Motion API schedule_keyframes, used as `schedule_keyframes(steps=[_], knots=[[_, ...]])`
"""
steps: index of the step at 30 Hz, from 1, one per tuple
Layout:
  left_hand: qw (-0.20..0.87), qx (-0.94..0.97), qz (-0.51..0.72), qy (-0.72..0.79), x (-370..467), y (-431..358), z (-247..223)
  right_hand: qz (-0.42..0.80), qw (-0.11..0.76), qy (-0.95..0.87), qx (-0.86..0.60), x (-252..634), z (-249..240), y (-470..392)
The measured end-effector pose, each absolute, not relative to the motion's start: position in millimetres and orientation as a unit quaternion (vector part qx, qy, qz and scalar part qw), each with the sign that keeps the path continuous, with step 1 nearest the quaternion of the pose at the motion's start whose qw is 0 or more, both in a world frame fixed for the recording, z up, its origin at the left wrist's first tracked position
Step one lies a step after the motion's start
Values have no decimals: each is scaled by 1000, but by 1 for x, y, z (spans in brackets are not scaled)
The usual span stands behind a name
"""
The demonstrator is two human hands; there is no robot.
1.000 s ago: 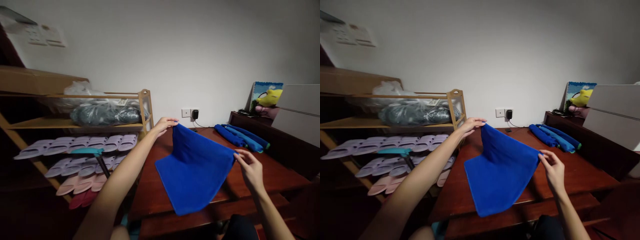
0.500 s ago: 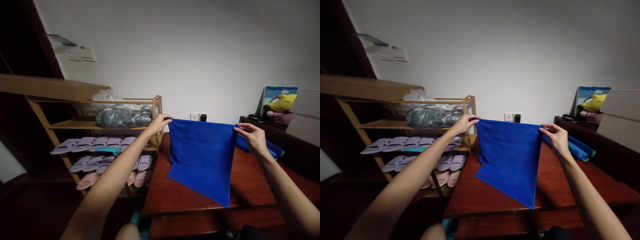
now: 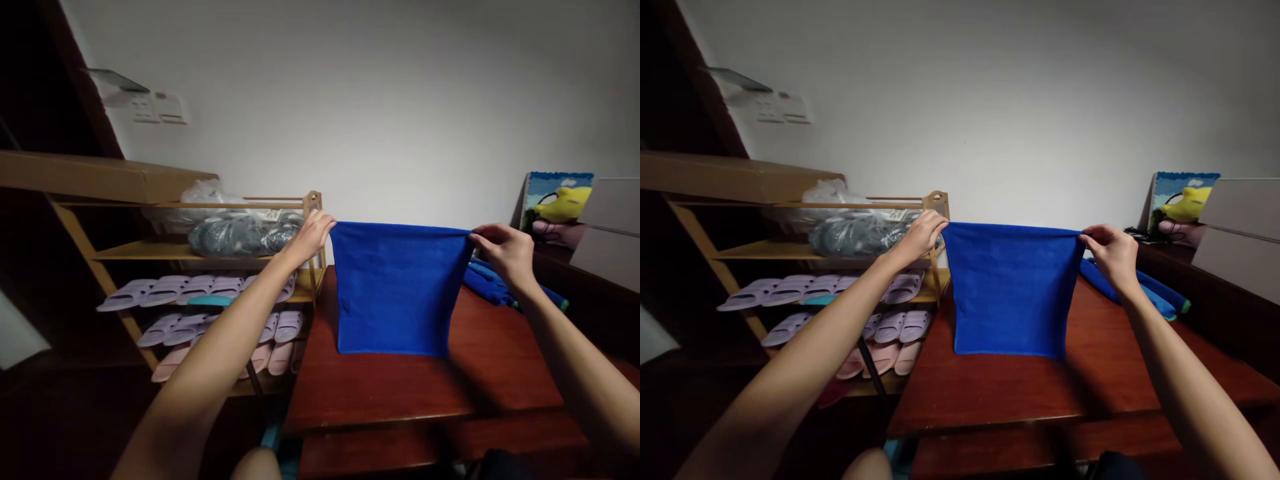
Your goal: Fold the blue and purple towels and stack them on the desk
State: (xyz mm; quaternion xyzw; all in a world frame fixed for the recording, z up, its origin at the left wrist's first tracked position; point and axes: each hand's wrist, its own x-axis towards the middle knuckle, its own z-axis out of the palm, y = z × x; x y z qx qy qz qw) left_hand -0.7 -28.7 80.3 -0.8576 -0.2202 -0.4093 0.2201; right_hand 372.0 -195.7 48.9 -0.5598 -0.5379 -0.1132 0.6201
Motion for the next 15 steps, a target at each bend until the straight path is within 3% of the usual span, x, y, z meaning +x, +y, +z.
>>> schedule_keyframes(steps=[3, 7, 15], knots=[[255, -837, -430, -223, 0, -29, 80, -118, 635, -537, -543, 372, 53, -197], [271, -823, -442, -231, -4, -28, 82, -210, 590, -556, -546, 371, 58, -202], [197, -849, -430, -235, -19, -44, 98, -215, 597, -570, -522, 366, 68, -218]])
